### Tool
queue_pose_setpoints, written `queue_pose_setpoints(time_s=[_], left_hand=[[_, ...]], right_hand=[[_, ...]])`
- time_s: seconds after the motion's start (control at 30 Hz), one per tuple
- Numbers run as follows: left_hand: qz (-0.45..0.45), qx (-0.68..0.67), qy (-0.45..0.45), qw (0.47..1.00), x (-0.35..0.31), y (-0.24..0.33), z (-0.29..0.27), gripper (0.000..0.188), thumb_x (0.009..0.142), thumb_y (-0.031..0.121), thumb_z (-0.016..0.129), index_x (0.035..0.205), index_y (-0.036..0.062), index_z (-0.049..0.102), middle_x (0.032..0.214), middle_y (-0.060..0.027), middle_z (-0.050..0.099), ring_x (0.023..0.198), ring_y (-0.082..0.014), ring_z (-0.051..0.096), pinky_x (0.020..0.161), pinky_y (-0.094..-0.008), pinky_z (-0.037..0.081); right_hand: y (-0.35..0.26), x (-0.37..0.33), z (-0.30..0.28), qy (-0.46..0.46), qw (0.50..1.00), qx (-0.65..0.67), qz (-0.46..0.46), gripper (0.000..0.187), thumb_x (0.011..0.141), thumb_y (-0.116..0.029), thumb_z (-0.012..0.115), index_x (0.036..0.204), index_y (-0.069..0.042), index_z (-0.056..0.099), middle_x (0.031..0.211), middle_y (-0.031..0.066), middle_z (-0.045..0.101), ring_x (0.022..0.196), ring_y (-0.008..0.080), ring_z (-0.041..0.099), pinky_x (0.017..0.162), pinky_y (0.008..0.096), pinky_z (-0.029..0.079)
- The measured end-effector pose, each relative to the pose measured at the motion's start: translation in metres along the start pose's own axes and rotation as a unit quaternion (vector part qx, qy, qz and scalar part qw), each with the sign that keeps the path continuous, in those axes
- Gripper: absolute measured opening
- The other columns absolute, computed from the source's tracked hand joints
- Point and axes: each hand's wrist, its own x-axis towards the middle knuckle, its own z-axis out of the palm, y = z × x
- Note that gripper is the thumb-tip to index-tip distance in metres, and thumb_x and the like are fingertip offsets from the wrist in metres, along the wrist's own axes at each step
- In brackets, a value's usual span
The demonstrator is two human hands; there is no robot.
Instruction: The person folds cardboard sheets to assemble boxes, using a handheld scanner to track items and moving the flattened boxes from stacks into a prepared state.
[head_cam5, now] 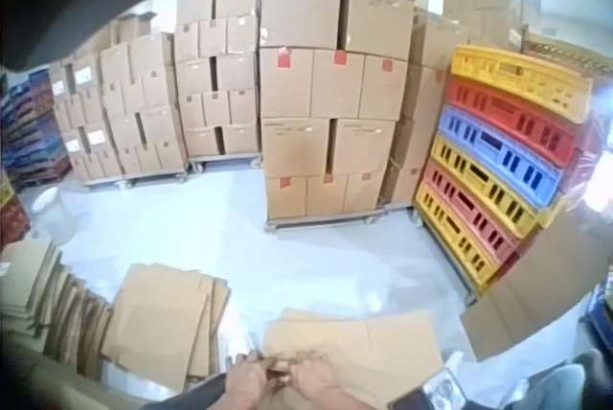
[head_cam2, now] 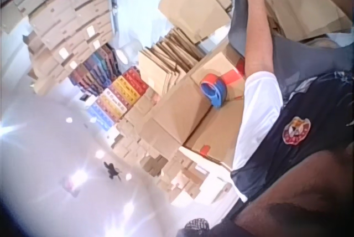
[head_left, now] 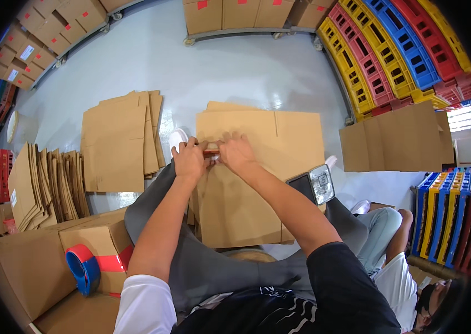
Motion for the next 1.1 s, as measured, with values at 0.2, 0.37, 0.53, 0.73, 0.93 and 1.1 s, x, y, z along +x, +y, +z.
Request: queue_pose_setpoints(time_s=[0.2, 0.37, 0.53, 0.73, 0.93, 1.1], left_hand=[[0.062, 0.088, -0.07, 0.992, 0.036, -0.009, 0.007, 0.032, 0.069, 0.022, 0.084, 0.095, 0.0065, 0.073, 0.104, -0.012, 0.068, 0.104, -0.0303, 0.063, 0.094, -0.0453, 0.044], [0.108, 0.115, -0.11, 0.981, 0.057, -0.01, 0.004, 0.033, 0.065, 0.028, 0.087, 0.082, 0.0049, 0.072, 0.092, -0.0145, 0.072, 0.093, -0.0285, 0.069, 0.09, -0.0418, 0.044], [0.137, 0.187, -0.208, 0.95, 0.074, 0.004, -0.022, 0.025, 0.07, 0.024, 0.084, 0.088, 0.0106, 0.073, 0.093, -0.0082, 0.074, 0.094, -0.024, 0.07, 0.095, -0.0438, 0.04], [0.157, 0.205, -0.192, 0.947, 0.074, 0.001, -0.03, 0.02, 0.073, 0.025, 0.079, 0.087, 0.0111, 0.075, 0.094, -0.008, 0.072, 0.095, -0.0211, 0.068, 0.101, -0.0471, 0.036], [0.226, 0.146, 0.064, 0.961, 0.03, -0.025, 0.013, 0.011, 0.078, 0.017, 0.068, 0.081, 0.009, 0.074, 0.088, -0.0052, 0.069, 0.092, -0.0223, 0.067, 0.103, -0.0526, 0.035], [0.193, 0.096, -0.099, 0.971, 0.062, -0.034, 0.01, 0.027, 0.072, 0.033, 0.078, 0.079, 0.0074, 0.075, 0.093, -0.0058, 0.07, 0.096, -0.0258, 0.065, 0.106, -0.056, 0.032]], right_hand=[[-0.008, 0.018, -0.009, -0.085, 0.99, 0.11, -0.017, 0.015, 0.082, -0.013, 0.066, 0.09, -0.004, 0.075, 0.097, 0.0185, 0.072, 0.092, 0.0363, 0.07, 0.078, 0.0445, 0.057], [-0.008, 0.019, -0.021, -0.105, 0.984, 0.142, -0.026, 0.015, 0.081, -0.007, 0.065, 0.09, 0.0, 0.073, 0.096, 0.0218, 0.071, 0.09, 0.0381, 0.07, 0.079, 0.0459, 0.057], [0.001, 0.029, -0.017, -0.142, 0.983, 0.114, 0.007, 0.014, 0.077, -0.01, 0.071, 0.091, -0.007, 0.075, 0.098, 0.0174, 0.073, 0.093, 0.0332, 0.071, 0.08, 0.0432, 0.058], [-0.002, 0.036, -0.03, -0.179, 0.968, 0.175, -0.012, 0.01, 0.08, -0.013, 0.068, 0.083, -0.007, 0.075, 0.094, 0.0156, 0.073, 0.089, 0.0321, 0.071, 0.075, 0.042, 0.058], [-0.014, 0.002, 0.025, 0.068, 0.995, 0.033, -0.059, 0.009, 0.077, -0.013, 0.066, 0.078, -0.007, 0.074, 0.09, 0.0149, 0.07, 0.085, 0.0332, 0.071, 0.073, 0.0434, 0.057], [-0.006, 0.023, 0.015, -0.015, 0.989, 0.144, -0.005, 0.014, 0.081, -0.013, 0.065, 0.083, -0.003, 0.074, 0.091, 0.018, 0.07, 0.087, 0.0365, 0.07, 0.076, 0.0444, 0.058]])
